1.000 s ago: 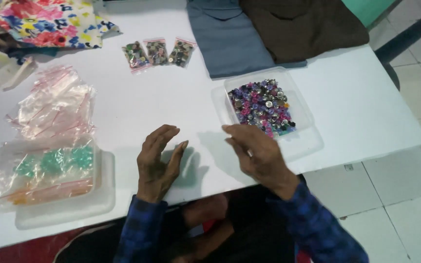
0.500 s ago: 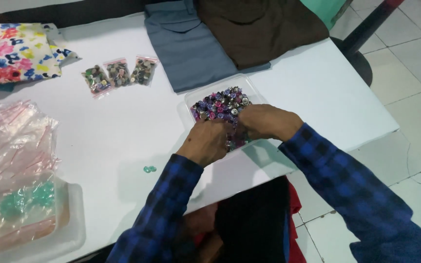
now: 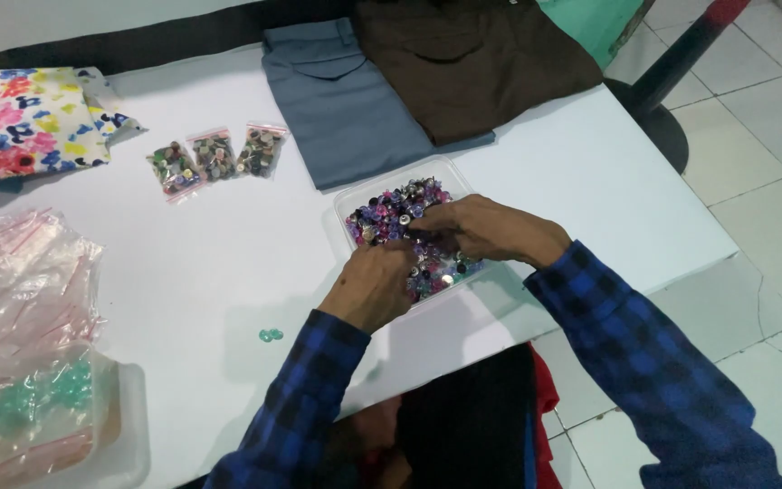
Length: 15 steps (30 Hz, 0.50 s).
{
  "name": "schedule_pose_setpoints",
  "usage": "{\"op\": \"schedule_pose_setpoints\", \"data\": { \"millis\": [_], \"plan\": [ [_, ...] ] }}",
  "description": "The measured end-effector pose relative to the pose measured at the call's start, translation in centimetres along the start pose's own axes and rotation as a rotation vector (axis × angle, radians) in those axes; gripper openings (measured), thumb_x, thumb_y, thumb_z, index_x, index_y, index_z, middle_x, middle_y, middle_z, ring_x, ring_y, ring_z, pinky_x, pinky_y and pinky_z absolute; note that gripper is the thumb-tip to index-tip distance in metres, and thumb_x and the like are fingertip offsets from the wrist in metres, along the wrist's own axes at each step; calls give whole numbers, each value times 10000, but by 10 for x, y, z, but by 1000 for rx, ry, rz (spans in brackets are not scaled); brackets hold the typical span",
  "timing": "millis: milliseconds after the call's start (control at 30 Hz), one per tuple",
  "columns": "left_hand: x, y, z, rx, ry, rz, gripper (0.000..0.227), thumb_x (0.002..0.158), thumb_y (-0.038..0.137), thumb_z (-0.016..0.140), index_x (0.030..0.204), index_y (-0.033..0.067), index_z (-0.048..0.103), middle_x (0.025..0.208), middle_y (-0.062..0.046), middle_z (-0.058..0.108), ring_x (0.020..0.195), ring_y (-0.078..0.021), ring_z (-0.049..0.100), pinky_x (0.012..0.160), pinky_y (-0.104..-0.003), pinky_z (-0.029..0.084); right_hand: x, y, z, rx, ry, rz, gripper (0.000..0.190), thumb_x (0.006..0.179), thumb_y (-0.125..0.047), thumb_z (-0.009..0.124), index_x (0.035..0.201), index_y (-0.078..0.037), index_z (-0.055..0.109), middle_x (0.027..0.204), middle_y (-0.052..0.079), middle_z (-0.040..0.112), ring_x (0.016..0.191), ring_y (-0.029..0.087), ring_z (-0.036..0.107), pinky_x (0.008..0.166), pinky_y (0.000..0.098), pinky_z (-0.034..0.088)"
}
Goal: Sorting small plastic buttons from a container into small resealable plastic bags on a work table.
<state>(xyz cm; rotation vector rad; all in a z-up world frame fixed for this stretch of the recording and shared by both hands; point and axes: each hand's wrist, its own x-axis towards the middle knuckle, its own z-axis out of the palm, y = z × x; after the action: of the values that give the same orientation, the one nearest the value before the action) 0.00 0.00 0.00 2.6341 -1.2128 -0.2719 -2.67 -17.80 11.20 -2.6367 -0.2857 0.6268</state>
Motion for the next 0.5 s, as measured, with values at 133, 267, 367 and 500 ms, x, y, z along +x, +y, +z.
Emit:
{"op": "schedule_pose_setpoints", "data": {
  "millis": [133, 267, 367, 500],
  "plan": [
    [-9, 9, -16, -44, 32, -13, 486, 708, 25, 642, 1167, 152, 737, 1227, -89, 688, 895, -347, 741, 821, -425, 591, -3, 1, 2, 38, 56, 23, 546, 900, 86, 469, 1391, -98, 621, 1414, 164, 625, 1305, 379, 579, 1115, 476, 458],
    [-22, 12, -26, -220, 149, 21, 441, 787, -39, 596, 1203, 73, 692, 1245, -198, 622, 962, -429, 706, 864, -489, 578, 3, 19, 11, 125, 169, 24, 461, 936, 26, 505, 1354, -97, 654, 1316, 183, 674, 1145, 353, 685, 1007, 452, 535],
    [-23, 11, -13, -228, 297, 72, 348, 875, -56, 558, 1168, 78, 688, 1176, -181, 620, 1011, -388, 688, 897, -465, 554, 7, 30, 17, 131, 217, -2, 386, 969, -36, 541, 1323, -110, 678, 1198, 197, 713, 1020, 327, 735, 886, 418, 601],
    [-30, 5, -4, 99, 541, 98, 230, 935, 55, 606, 1114, 190, 657, 1124, -57, 612, 1141, -261, 607, 1066, -482, 386, 8, 34, 18, 60, 228, -25, 358, 969, -74, 574, 1300, -135, 698, 1095, 177, 735, 982, 344, 740, 849, 438, 610]
  ]
}}
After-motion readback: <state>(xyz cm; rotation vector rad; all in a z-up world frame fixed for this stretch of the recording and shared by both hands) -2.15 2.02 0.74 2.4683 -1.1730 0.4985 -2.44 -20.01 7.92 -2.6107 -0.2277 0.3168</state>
